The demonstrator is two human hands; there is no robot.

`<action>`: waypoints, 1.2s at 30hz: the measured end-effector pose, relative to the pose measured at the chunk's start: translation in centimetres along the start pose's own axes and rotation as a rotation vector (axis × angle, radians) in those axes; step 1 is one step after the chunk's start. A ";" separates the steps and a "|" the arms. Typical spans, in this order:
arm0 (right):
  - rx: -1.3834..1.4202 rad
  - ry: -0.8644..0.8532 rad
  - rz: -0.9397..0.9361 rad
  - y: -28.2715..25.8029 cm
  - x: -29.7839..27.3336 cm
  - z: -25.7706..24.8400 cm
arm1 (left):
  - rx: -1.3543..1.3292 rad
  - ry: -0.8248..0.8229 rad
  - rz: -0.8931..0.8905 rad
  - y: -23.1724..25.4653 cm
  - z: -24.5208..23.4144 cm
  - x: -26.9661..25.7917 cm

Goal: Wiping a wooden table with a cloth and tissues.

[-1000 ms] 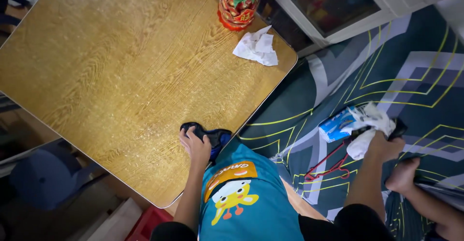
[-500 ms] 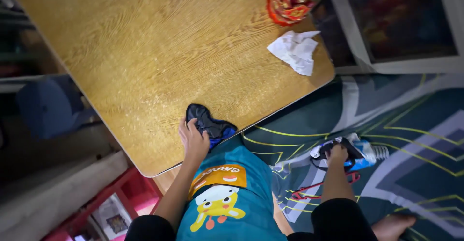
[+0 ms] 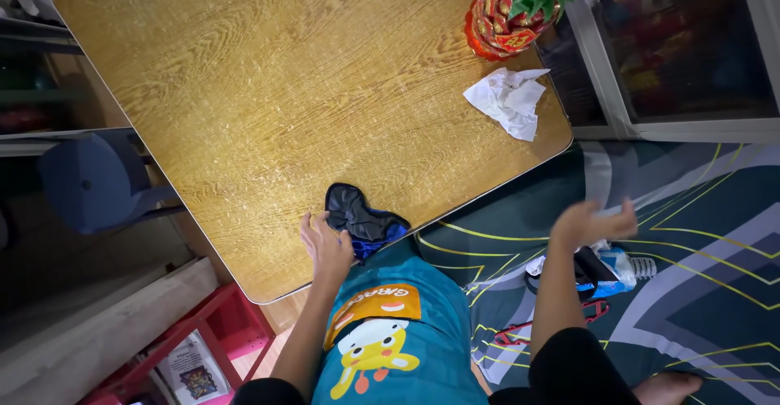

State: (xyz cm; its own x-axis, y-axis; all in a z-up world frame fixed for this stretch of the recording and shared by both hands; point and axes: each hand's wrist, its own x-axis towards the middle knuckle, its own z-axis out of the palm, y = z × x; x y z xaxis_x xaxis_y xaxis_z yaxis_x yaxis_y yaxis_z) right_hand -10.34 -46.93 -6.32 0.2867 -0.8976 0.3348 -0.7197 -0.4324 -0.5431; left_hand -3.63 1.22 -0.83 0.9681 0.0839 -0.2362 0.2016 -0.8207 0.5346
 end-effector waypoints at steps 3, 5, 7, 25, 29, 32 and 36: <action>0.132 -0.135 -0.401 -6.8 0.8 1.2 | -0.019 0.003 -0.032 0.0 -0.4 0.4; 0.127 -0.233 -0.517 -11.4 1.0 2.3 | -0.029 0.015 -0.027 -0.4 -0.3 0.5; 0.122 -0.333 -0.635 -14.9 0.8 3.7 | -0.039 0.029 -0.025 -0.6 -0.4 0.4; 0.075 -0.720 -0.386 -17.9 0.3 9.7 | -0.074 0.009 -0.156 -1.8 -1.3 0.0; 0.698 -0.918 0.081 -15.9 0.7 10.1 | -0.107 0.008 -0.166 -1.3 -1.5 0.2; 1.145 -1.015 0.400 -17.3 0.7 7.8 | -0.107 0.023 -0.150 -1.3 -1.2 0.3; 1.363 -1.141 0.648 -20.3 -0.1 4.9 | -0.155 0.031 -0.147 -0.3 -1.7 0.3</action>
State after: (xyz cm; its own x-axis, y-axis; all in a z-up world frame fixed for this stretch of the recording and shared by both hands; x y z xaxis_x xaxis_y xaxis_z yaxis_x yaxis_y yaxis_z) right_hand 7.33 -38.42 0.94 0.8499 -0.2998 -0.4334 -0.1134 0.6991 -0.7060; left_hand -3.12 2.48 0.32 0.9301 0.2159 -0.2971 0.3593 -0.7016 0.6153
